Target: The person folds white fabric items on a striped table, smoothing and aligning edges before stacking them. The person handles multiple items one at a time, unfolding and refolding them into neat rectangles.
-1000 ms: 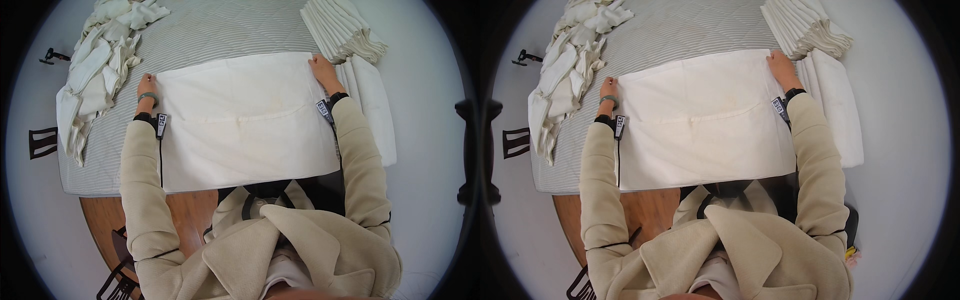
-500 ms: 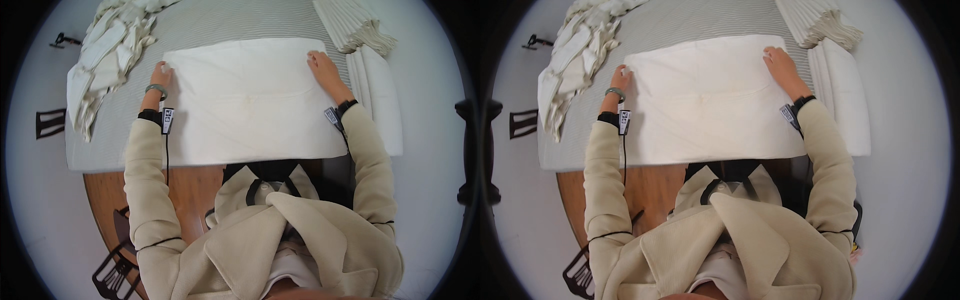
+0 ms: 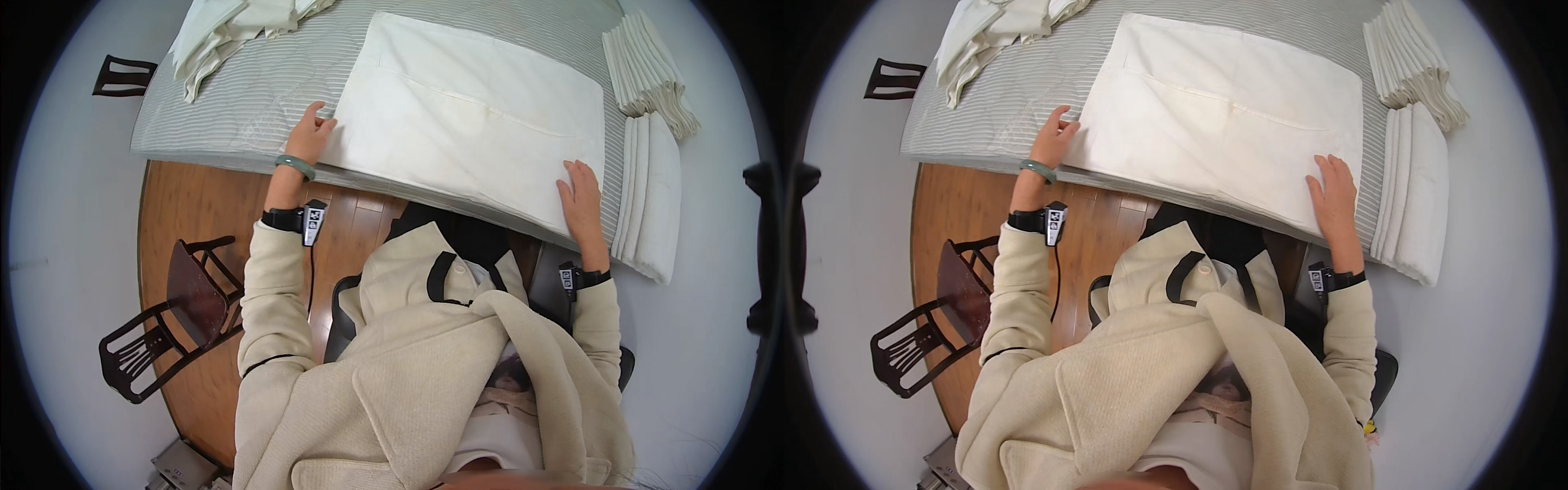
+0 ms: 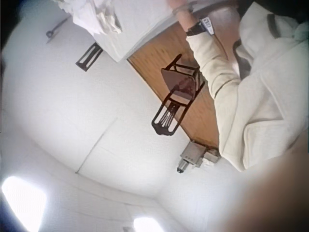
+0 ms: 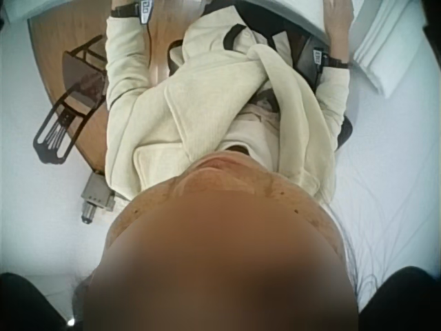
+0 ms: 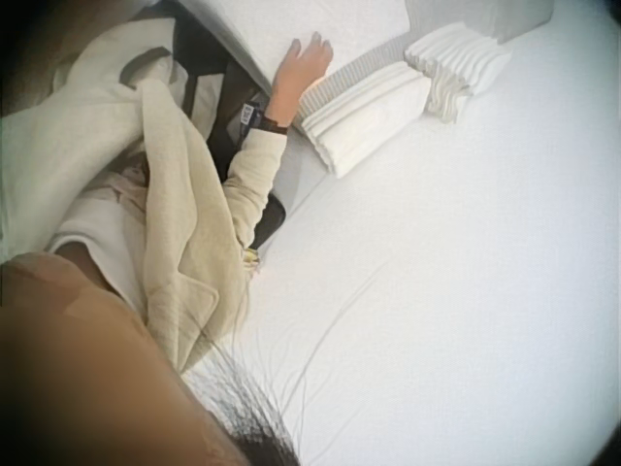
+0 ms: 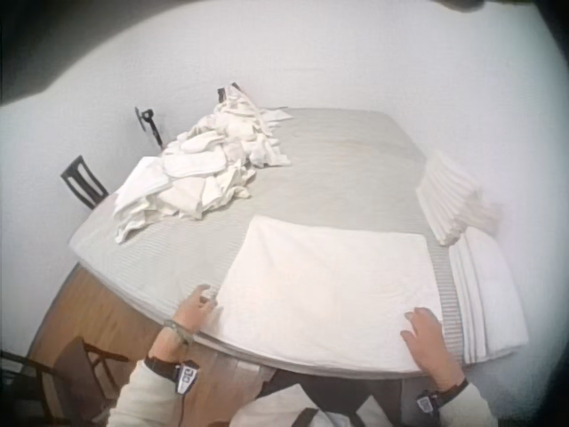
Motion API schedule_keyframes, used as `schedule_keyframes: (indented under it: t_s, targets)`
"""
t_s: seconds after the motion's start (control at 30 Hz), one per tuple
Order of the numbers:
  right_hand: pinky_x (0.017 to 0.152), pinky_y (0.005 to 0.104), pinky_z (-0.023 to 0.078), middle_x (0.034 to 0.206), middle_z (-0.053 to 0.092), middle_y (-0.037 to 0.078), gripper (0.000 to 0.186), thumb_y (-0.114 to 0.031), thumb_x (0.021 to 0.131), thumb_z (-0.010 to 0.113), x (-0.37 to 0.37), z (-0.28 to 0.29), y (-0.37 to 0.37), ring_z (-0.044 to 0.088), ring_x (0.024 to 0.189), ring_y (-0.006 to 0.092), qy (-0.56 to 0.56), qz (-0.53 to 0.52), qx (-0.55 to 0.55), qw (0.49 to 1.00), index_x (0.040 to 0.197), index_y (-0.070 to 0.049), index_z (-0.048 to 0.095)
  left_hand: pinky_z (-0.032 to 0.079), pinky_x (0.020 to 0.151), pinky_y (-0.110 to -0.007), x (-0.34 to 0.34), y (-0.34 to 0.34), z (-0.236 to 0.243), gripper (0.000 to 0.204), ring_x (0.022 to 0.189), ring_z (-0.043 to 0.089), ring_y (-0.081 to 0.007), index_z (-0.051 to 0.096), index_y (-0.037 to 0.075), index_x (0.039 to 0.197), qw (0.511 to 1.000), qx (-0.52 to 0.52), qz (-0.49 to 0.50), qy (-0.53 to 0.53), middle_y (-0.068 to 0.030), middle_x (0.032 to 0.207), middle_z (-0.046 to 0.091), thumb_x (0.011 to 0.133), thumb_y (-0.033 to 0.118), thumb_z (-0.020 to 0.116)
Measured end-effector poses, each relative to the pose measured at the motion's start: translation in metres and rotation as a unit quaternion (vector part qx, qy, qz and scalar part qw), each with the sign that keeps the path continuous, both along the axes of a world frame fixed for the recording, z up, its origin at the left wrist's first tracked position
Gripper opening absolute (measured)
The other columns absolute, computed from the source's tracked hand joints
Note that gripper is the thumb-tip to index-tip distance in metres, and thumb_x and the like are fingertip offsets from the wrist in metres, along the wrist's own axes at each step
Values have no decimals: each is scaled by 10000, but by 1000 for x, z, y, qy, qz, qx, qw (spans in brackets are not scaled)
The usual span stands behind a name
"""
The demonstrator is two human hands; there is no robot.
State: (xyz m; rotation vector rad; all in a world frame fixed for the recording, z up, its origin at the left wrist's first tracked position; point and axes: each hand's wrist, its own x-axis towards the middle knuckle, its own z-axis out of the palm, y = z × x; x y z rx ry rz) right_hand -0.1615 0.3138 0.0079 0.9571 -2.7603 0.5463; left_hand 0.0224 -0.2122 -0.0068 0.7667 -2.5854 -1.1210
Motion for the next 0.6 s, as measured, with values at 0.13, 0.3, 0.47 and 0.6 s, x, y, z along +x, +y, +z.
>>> schedule_keyframes:
  t_s: [0.13, 0.3, 0.47, 0.6]
  targets:
    - [1077, 503, 340, 1412, 485, 195, 434, -289, 935, 602, 17, -17, -3, 425, 1315, 391, 62, -35, 46, 996, 1328, -109, 566, 510, 733, -403, 4, 18, -14, 429, 797, 635, -306, 555, 124, 1306, 989, -149, -2, 1, -146, 910, 661, 886, 124, 637]
    - [1084, 494, 332, 1430, 473, 174, 451, -304, 954, 579, 18, -28, 12, 407, 1339, 375, 93, -130, 83, 984, 1372, -141, 532, 498, 742, -462, 8, 32, -11, 363, 835, 628, -384, 579, 107, 1244, 973, -207, 71, 72, -187, 916, 653, 885, 49, 571]
    - [1081, 522, 330, 1392, 502, 173, 472, -347, 907, 626, 33, -14, -2, 426, 1323, 371, 117, -178, 88, 973, 1312, -111, 573, 448, 947, -504, 8, 85, 8, 396, 1157, 555, -404, 545, 72, 1291, 953, -292, 70, 39, -207, 1299, 570, 900, 110, 593]
    - [1111, 498, 320, 1389, 500, 164, 556, -341, 845, 678, 74, -9, -59, 412, 1343, 348, 94, 4, -53, 994, 1323, -86, 552, 363, 1059, -489, -15, 164, 5, 484, 1336, 425, -391, 491, 66, 1378, 941, -216, -175, 192, -212, 1426, 477, 915, 158, 598]
